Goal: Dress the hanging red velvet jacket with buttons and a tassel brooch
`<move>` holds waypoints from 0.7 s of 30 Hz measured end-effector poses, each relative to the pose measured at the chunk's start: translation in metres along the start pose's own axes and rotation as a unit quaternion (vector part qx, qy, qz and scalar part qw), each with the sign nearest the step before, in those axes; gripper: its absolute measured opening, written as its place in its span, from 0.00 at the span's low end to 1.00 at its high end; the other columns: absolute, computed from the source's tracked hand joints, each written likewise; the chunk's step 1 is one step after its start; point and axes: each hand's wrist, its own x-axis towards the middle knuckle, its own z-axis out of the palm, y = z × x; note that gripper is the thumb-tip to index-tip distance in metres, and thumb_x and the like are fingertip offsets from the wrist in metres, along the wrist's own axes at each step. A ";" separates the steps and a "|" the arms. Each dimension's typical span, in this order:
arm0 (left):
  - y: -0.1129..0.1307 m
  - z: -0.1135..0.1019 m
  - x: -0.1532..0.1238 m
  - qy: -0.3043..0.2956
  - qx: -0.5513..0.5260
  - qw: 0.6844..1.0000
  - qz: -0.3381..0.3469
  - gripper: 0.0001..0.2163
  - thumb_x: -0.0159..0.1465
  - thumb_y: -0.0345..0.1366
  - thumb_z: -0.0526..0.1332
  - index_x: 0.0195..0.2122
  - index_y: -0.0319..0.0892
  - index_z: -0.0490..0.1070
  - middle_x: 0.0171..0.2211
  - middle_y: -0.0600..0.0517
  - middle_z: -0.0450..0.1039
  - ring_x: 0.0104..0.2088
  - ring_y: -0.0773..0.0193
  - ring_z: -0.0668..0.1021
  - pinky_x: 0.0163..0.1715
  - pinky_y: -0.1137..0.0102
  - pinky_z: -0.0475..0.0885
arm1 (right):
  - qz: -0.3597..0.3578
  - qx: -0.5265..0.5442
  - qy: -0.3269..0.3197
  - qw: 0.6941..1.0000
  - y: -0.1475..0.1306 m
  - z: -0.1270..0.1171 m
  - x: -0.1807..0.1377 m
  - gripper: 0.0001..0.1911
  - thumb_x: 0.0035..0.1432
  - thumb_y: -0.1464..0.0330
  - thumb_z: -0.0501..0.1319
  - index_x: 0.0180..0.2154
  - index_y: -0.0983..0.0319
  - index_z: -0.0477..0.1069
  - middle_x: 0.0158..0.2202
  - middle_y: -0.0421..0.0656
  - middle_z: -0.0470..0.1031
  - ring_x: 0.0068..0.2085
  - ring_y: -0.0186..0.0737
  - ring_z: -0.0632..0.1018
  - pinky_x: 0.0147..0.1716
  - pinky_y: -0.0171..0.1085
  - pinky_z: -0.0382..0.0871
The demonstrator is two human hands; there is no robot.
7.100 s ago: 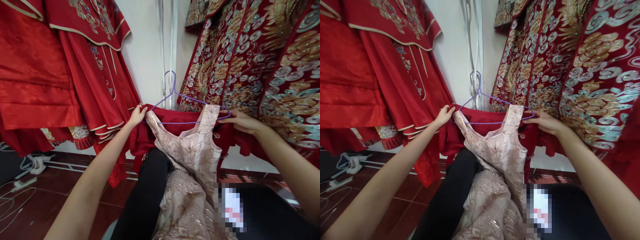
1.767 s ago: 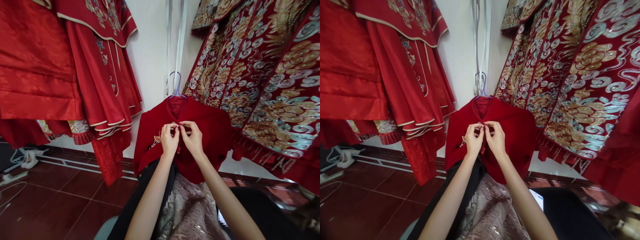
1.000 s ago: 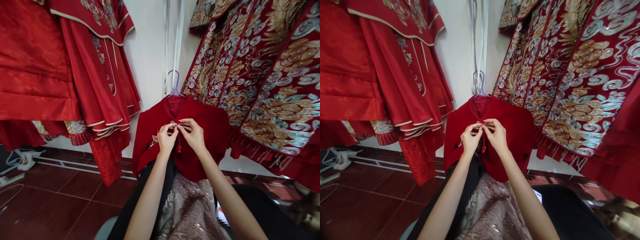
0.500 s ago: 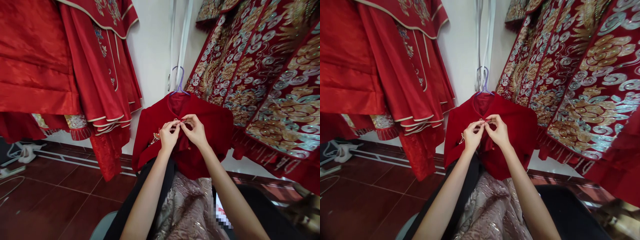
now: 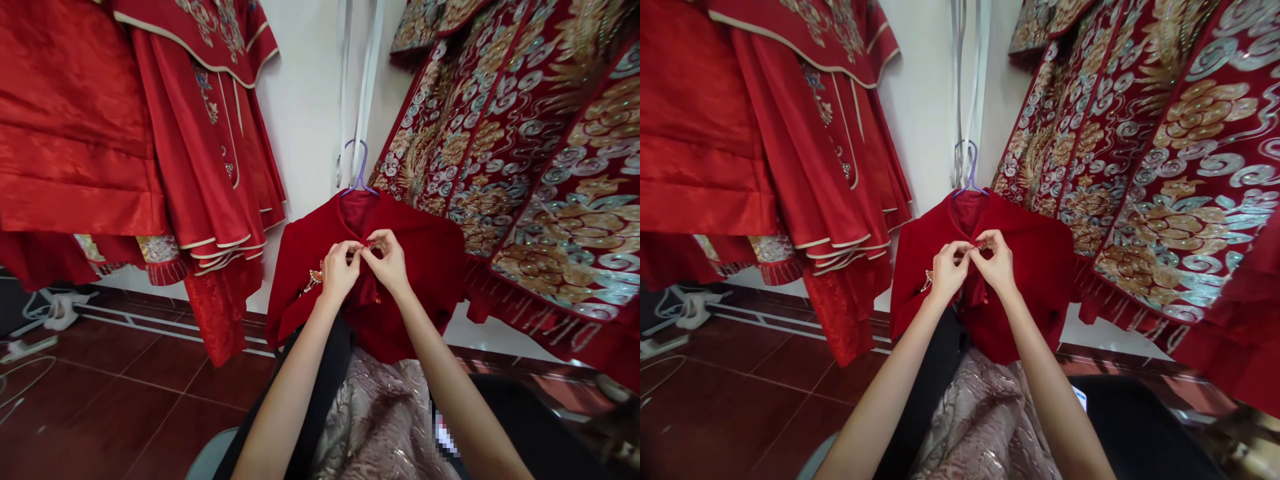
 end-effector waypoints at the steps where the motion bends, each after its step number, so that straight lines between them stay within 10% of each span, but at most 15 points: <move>1: 0.003 0.001 -0.002 0.004 0.002 1.000 -0.009 0.06 0.64 0.32 0.58 0.39 0.44 0.73 0.37 0.50 0.77 0.38 0.64 0.78 0.38 0.70 0.76 | 0.004 -0.005 0.022 1.000 -0.002 0.003 -0.001 0.12 0.47 0.73 0.62 0.35 0.59 0.63 0.33 0.38 0.69 0.34 0.34 0.72 0.37 0.36 0.68; 9: 0.017 0.013 -0.029 0.063 -0.007 0.993 -0.097 0.08 0.68 0.34 0.52 0.45 0.44 0.67 0.46 0.47 0.76 0.45 0.60 0.78 0.45 0.64 0.72 | 0.061 -0.047 0.119 0.990 -0.011 0.026 -0.016 0.10 0.49 0.71 0.59 0.36 0.59 0.62 0.35 0.39 0.69 0.34 0.35 0.72 0.38 0.36 0.68; 14: 0.008 0.009 -0.028 0.036 -0.063 0.994 -0.078 0.09 0.69 0.35 0.49 0.47 0.45 0.65 0.46 0.47 0.75 0.46 0.62 0.78 0.48 0.63 0.72 | 0.104 0.059 0.094 0.988 -0.011 0.015 -0.041 0.24 0.50 0.68 0.62 0.49 0.58 0.59 0.50 0.47 0.67 0.47 0.39 0.74 0.49 0.42 0.70; 21: -0.008 0.010 -0.027 0.048 -0.185 0.976 -0.107 0.11 0.70 0.41 0.48 0.44 0.42 0.66 0.42 0.47 0.75 0.41 0.65 0.78 0.43 0.66 0.74 | 0.195 0.036 0.048 0.979 -0.017 0.000 -0.091 0.30 0.47 0.66 0.67 0.51 0.57 0.59 0.45 0.45 0.70 0.43 0.40 0.75 0.43 0.42 0.73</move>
